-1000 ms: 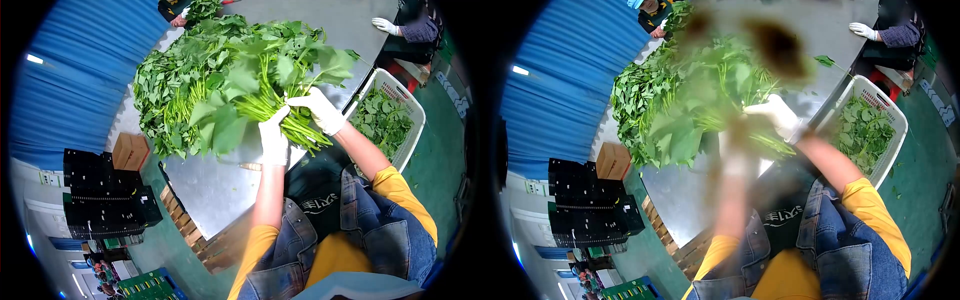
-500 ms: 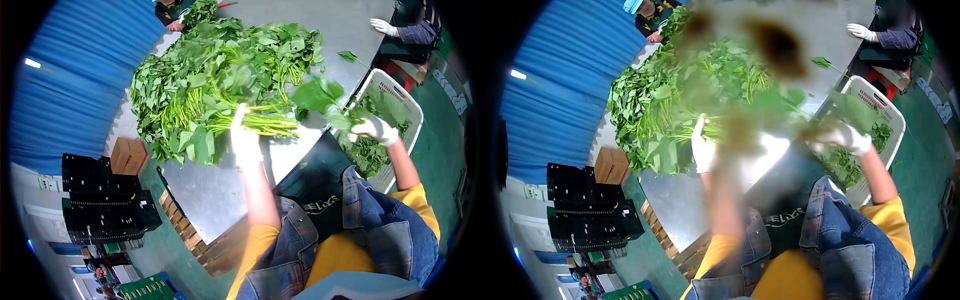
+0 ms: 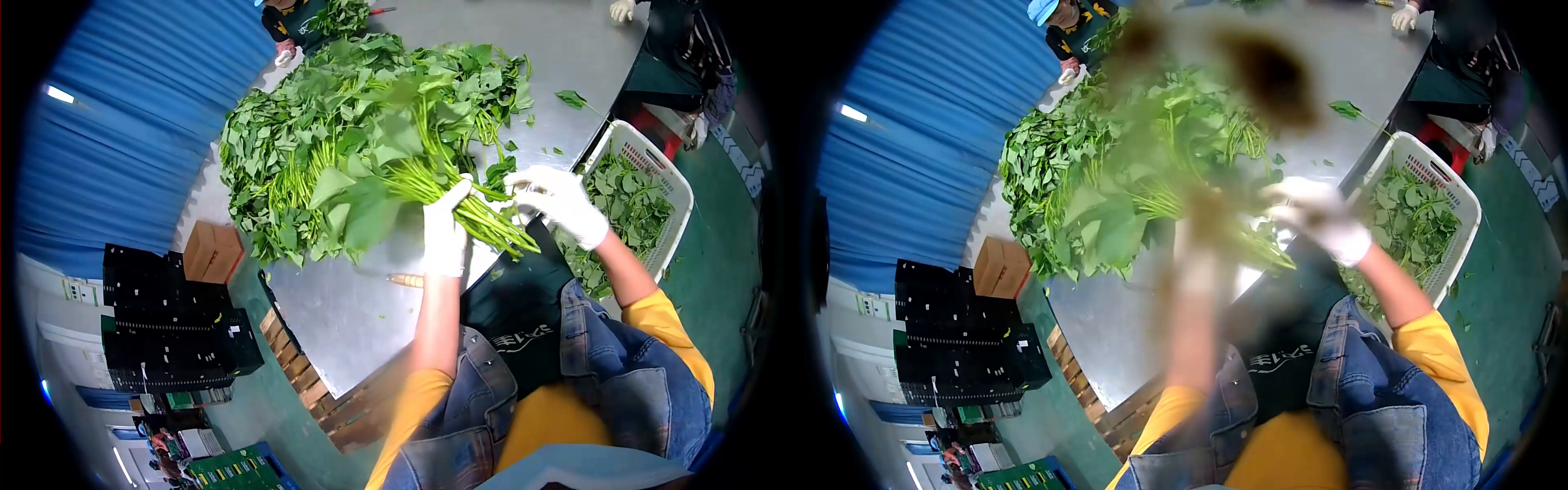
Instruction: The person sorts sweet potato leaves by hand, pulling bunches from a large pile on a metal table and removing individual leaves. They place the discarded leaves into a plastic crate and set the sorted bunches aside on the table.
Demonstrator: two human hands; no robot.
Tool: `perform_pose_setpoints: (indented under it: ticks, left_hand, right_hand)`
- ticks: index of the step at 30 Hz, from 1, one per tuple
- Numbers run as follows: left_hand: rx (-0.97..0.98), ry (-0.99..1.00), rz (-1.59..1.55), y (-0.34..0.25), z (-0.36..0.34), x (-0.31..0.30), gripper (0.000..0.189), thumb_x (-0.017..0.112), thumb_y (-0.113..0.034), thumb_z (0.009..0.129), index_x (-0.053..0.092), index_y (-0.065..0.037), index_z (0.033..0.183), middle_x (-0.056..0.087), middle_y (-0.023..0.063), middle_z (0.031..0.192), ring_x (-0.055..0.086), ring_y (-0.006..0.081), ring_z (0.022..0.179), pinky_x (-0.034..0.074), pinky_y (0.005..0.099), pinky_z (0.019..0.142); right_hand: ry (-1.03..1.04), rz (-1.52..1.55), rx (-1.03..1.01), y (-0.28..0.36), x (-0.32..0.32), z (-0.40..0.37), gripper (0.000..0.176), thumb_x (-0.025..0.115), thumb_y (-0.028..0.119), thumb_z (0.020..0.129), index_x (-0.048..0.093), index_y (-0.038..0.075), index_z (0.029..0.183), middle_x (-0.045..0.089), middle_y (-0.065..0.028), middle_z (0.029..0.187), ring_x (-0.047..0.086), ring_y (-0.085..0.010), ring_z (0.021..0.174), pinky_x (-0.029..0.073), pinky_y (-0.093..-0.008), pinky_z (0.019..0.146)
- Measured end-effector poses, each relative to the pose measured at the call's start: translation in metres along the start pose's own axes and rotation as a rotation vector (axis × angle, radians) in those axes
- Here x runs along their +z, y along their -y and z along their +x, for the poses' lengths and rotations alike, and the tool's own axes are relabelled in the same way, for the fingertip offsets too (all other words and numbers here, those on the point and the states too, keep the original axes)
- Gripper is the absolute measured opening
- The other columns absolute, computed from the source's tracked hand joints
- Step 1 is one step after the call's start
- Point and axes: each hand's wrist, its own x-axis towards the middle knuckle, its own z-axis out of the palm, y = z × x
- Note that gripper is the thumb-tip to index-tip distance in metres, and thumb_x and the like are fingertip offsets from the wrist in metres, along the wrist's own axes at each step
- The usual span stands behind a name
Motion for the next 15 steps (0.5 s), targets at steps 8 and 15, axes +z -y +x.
perform_pose_setpoints:
  ticks: [8,15]
  left_hand:
    - [1.091,0.080,1.400,0.031,0.025,-0.045,0.038,0.062,0.008,0.080,0.050,0.004,0.116,0.064,0.0157,0.100,0.062,0.0192,0.077,0.053,0.0296,0.074]
    - [0.512,0.072,0.467,0.027,0.011,-0.016,0.029,0.065,0.008,0.078,0.058,0.000,0.105,0.064,0.0101,0.094,0.062,0.0195,0.082,0.053,0.0306,0.077]
  right_hand:
    - [0.147,0.265,0.016,-0.005,0.032,0.037,0.016,0.062,0.017,0.083,0.069,0.003,0.084,0.062,-0.0051,0.072,0.054,-0.0112,0.060,0.042,-0.0241,0.056]
    - [0.251,0.237,0.023,-0.028,0.039,0.032,0.022,0.057,0.016,0.085,0.067,-0.003,0.090,0.067,-0.0136,0.080,0.062,-0.0200,0.075,0.047,-0.0316,0.072]
